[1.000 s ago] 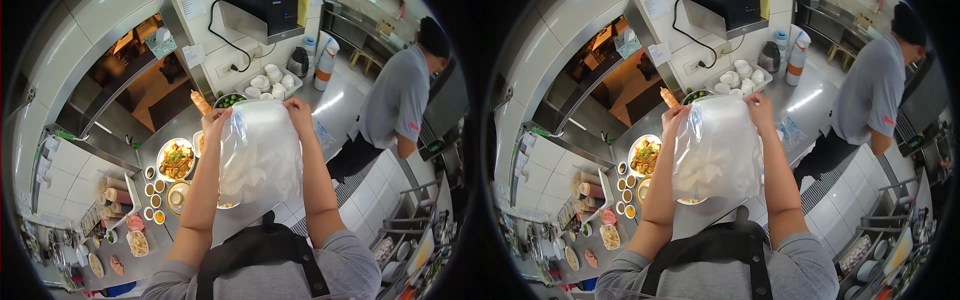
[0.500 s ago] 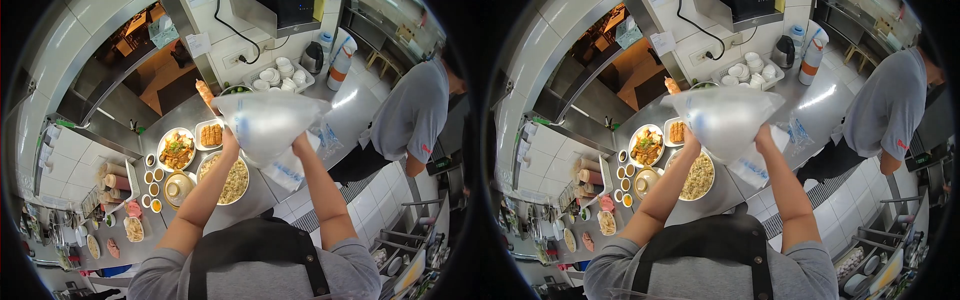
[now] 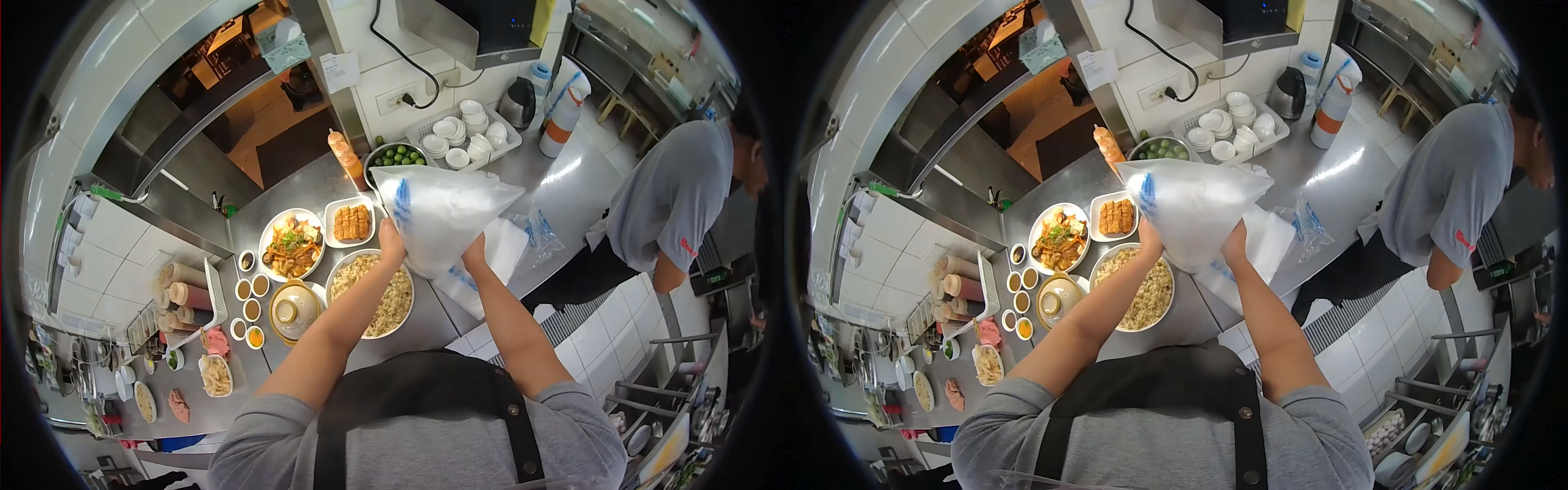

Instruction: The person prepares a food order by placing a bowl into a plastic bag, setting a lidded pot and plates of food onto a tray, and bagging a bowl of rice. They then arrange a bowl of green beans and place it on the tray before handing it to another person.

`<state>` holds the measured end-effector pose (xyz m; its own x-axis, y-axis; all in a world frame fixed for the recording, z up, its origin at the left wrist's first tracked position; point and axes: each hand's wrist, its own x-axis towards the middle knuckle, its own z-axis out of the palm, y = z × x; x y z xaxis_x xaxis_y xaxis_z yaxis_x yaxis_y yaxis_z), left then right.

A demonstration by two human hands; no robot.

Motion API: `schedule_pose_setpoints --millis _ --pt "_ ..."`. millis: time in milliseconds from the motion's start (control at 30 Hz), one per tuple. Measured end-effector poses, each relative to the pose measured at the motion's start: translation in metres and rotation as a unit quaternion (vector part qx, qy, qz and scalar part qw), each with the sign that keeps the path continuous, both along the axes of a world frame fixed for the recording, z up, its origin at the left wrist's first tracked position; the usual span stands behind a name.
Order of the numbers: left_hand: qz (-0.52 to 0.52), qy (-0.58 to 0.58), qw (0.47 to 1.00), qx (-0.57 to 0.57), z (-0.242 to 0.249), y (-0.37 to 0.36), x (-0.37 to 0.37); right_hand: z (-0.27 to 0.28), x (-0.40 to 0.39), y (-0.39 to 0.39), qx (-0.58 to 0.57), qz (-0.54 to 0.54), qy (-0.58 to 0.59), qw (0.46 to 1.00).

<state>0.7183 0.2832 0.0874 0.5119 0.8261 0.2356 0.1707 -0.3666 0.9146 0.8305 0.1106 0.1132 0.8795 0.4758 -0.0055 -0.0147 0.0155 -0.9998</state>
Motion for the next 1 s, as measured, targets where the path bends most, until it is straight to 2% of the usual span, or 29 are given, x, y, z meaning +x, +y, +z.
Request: schedule_pose_setpoints --millis 33,67,100,133,167,233,267,300,333,367,400,433,467,500,567,600,700,733,767,833,867,900,933,1000 --pt "0.02 -0.024 0.999 -0.01 0.008 -0.002 0.001 0.002 0.0 -0.001 0.002 0.003 -0.005 1.0" --pt "0.024 -0.029 0.999 -0.01 0.017 0.002 -0.001 0.003 0.0 -0.003 -0.026 0.018 -0.077 0.997" --pt "-0.015 0.088 0.994 -0.059 0.026 0.008 -0.002 0.004 0.001 -0.007 -0.056 0.036 -0.147 0.987" --pt "-0.053 0.205 0.971 -0.11 0.033 0.011 -0.006 0.005 0.004 -0.015 -0.059 0.043 -0.148 0.986" --pt "-0.048 0.204 0.971 -0.115 0.034 0.014 -0.008 0.014 0.009 -0.023 -0.066 0.037 -0.146 0.986" --pt "-0.041 0.082 0.983 -0.161 0.041 0.026 -0.002 0.051 0.015 -0.025 -0.073 0.037 -0.15 0.985" --pt "-0.023 0.0 0.976 -0.217 0.045 0.037 0.004 0.093 0.008 -0.026 0.062 -0.005 -0.128 0.99" --pt "-0.018 -0.002 0.975 -0.221 0.109 0.006 -0.017 0.134 0.002 -0.027 0.195 -0.047 -0.101 0.974" --pt "0.002 -0.263 0.934 -0.243 0.186 -0.017 -0.014 0.156 -0.002 -0.025 0.323 -0.09 -0.069 0.94" --pt "-0.038 -0.33 0.923 -0.193 0.199 -0.017 -0.011 0.161 -0.002 -0.022 0.316 -0.086 -0.064 0.943" --pt "-0.012 -0.352 0.925 -0.146 0.211 -0.022 -0.003 0.164 -0.001 -0.016 0.283 -0.047 -0.13 0.949" --pt "-0.004 -0.352 0.924 -0.148 0.215 -0.033 0.004 0.17 -0.002 -0.012 0.251 -0.004 -0.198 0.947" --pt "0.083 -0.273 0.957 -0.051 0.217 -0.045 0.013 0.181 -0.013 -0.007 0.195 -0.03 -0.237 0.951" --pt "0.171 -0.187 0.966 0.046 0.221 -0.052 0.017 0.179 -0.014 -0.006 0.194 -0.018 -0.237 0.952" --pt "0.082 -0.206 0.973 -0.064 0.226 -0.059 0.004 0.168 -0.012 -0.004 0.174 -0.048 -0.188 0.966" --pt "0.095 -0.223 0.969 -0.046 0.211 -0.057 0.006 0.155 -0.012 -0.001 0.173 -0.028 -0.186 0.967" --pt "0.122 -0.276 0.953 -0.016 0.191 -0.056 0.006 0.088 -0.011 0.006 0.118 -0.15 -0.052 0.98" --pt "0.137 -0.264 0.955 0.02 0.156 -0.06 0.026 0.066 -0.01 0.006 0.087 -0.183 0.004 0.979" --pt "0.183 -0.247 0.95 0.061 0.119 -0.05 0.024 0.048 -0.021 0.002 0.138 -0.1 0.057 0.984" --pt "0.093 -0.242 0.958 -0.124 0.135 -0.065 -0.004 0.02 -0.017 -0.003 0.179 -0.07 0.039 0.98" --pt "0.067 -0.229 0.964 -0.114 0.124 -0.062 -0.007 -0.003 -0.005 -0.008 0.122 -0.034 -0.032 0.991" --pt "0.038 -0.214 0.97 -0.105 0.11 -0.059 -0.007 -0.028 0.008 -0.009 0.052 -0.126 -0.077 0.988" --pt "0.062 -0.215 0.969 -0.104 0.107 -0.061 -0.011 0.008 -0.018 -0.007 0.149 -0.072 -0.026 0.986" --pt "0.138 -0.183 0.969 -0.092 0.115 -0.062 -0.022 0.011 -0.015 -0.015 0.168 -0.018 -0.048 0.984"
